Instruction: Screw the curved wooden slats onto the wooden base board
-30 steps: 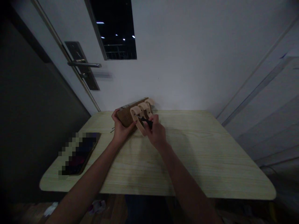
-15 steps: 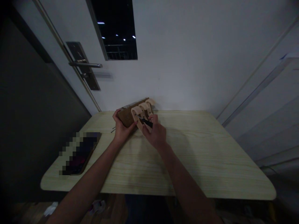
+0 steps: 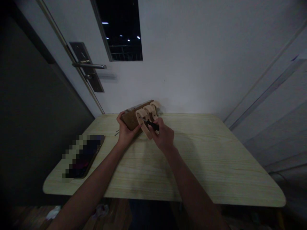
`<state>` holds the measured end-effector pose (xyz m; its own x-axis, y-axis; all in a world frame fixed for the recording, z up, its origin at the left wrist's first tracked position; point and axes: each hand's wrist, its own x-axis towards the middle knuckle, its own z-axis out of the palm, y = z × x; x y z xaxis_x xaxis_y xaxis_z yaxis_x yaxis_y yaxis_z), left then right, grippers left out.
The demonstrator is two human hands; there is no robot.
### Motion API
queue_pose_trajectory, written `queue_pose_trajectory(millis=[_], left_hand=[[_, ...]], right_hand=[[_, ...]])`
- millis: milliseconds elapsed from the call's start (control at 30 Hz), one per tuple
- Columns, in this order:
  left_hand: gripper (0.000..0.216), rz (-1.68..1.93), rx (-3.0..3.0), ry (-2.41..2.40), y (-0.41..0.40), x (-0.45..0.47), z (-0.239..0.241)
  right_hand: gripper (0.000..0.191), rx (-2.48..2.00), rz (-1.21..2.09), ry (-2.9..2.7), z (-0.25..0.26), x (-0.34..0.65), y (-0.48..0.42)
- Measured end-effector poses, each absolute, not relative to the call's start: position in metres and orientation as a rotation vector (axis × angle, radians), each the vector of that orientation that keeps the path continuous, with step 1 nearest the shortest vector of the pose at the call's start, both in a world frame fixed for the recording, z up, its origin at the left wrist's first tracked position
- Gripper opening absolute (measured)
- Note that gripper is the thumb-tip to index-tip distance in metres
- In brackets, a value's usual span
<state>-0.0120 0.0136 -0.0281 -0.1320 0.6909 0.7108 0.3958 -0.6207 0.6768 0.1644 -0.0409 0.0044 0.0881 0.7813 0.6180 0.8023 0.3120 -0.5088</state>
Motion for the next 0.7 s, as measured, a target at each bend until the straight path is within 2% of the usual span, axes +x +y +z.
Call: queue_pose_trajectory(millis=[300,700], left_hand=[[0.093,1.819,1.905,1.227,0.0125,-0.0117,-0.0262],[0.093,1.815,1.869,1.212,0.0110,-0.0111,-0.0254]], right_hand=[[0.044,-1.591,-0.096,-1.679,0.0028,0.1646,-0.0393],[0.022,-1.348,0.151,-1.691,-0.0010,0.1683,-0.0358]])
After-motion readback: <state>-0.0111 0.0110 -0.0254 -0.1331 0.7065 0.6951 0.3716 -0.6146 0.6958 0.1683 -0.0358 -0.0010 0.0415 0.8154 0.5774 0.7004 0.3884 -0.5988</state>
